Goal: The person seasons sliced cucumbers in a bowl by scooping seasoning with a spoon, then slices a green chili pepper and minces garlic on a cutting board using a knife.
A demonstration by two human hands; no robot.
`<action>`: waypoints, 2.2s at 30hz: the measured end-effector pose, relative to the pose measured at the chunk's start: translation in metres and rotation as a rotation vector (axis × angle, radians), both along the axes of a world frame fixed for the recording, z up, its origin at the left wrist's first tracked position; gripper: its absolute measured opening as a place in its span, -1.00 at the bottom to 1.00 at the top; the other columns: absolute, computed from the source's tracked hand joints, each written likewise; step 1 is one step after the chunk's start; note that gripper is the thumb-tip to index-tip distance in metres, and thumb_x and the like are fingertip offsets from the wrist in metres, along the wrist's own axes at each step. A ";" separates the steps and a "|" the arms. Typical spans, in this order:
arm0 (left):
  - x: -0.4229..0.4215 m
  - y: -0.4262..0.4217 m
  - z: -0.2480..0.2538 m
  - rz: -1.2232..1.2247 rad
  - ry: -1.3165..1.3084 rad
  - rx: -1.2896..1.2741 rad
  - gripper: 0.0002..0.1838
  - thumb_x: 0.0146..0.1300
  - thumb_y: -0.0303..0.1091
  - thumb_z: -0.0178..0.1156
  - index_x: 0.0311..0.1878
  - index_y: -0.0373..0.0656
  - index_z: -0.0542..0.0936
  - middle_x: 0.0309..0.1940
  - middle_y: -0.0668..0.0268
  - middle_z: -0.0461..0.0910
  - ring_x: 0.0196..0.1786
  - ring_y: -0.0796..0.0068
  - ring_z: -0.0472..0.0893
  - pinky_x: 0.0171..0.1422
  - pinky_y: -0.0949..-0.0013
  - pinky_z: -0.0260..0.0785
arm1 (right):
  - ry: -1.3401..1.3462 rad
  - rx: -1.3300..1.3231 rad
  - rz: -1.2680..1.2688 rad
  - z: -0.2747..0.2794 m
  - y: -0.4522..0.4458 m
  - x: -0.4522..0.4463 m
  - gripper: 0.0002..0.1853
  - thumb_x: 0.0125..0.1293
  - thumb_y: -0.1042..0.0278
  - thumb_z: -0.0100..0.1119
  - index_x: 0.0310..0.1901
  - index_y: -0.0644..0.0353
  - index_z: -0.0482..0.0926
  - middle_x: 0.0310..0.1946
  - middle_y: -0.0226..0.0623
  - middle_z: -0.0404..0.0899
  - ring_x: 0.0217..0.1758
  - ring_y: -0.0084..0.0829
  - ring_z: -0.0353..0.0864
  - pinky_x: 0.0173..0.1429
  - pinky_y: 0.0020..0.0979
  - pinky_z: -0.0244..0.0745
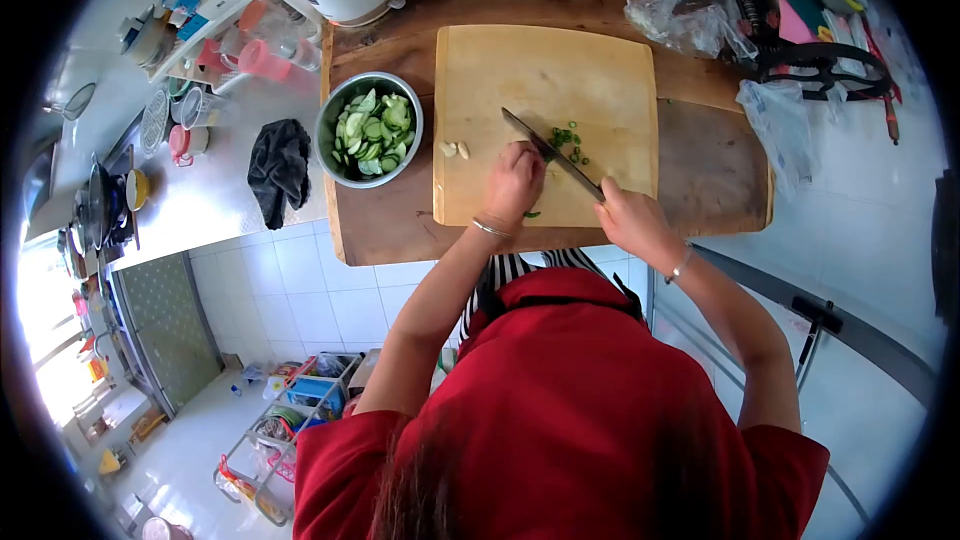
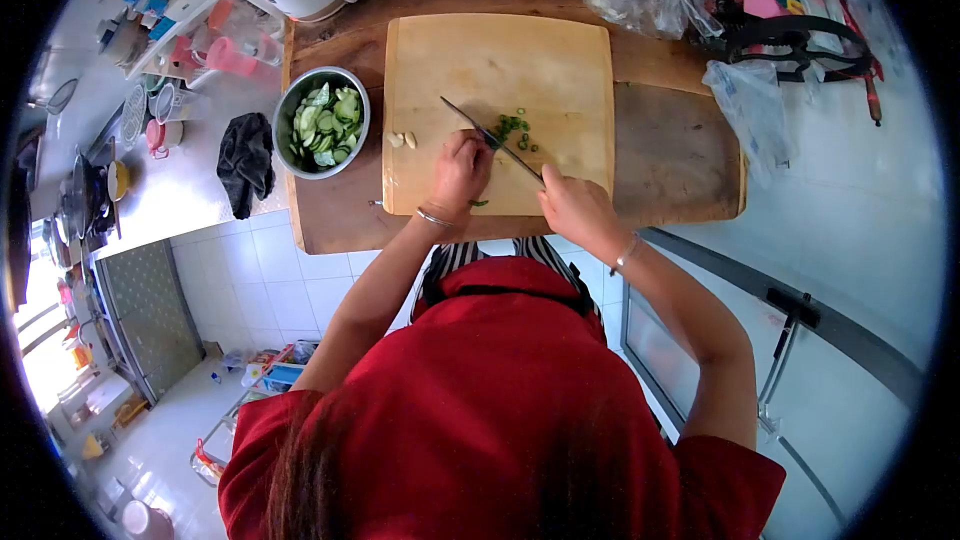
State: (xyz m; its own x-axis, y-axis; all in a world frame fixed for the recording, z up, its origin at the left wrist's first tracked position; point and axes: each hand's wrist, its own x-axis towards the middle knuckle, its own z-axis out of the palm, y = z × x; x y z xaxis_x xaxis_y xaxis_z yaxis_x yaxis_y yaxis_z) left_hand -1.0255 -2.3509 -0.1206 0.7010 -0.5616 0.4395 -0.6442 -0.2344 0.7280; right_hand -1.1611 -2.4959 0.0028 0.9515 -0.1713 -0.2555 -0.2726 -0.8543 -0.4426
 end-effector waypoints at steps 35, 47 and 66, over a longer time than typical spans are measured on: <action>0.002 0.022 0.013 -0.060 -0.030 -0.060 -0.91 -0.01 -0.62 0.22 -0.42 -0.27 0.52 -0.28 0.20 0.53 -0.25 0.16 0.52 -0.16 0.20 0.42 | -0.075 -0.032 0.008 -0.001 0.010 -0.005 -0.77 0.25 0.28 0.09 -0.23 0.24 0.32 -0.57 -0.04 0.54 -0.50 0.02 0.58 -0.42 -0.05 0.48; 0.000 0.023 0.011 -0.015 -0.005 -0.030 -0.91 -0.02 -0.59 0.23 -0.43 -0.26 0.51 -0.29 0.18 0.52 -0.24 0.14 0.53 -0.18 0.22 0.42 | -0.080 0.004 -0.014 -0.006 0.015 -0.005 -0.74 0.27 0.26 0.06 -0.20 0.28 0.33 -0.56 -0.02 0.54 -0.46 0.04 0.58 -0.37 -0.03 0.47; -0.005 0.000 0.018 -0.064 0.070 -0.001 -0.90 0.02 -0.55 0.23 -0.35 -0.29 0.55 -0.23 0.17 0.55 -0.15 0.14 0.53 -0.05 0.22 0.42 | -0.016 0.004 -0.094 0.011 -0.010 -0.004 -0.72 0.26 0.25 0.11 -0.15 0.24 0.33 -0.55 0.00 0.55 -0.43 0.09 0.56 -0.37 0.01 0.41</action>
State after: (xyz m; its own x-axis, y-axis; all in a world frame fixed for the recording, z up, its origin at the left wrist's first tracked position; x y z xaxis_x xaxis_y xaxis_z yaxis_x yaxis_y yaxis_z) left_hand -1.0300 -2.3509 -0.1027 0.6930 -0.6053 0.3916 -0.6053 -0.1936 0.7721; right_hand -1.1647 -2.5059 0.0137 0.9352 -0.2590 -0.2416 -0.3445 -0.8235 -0.4508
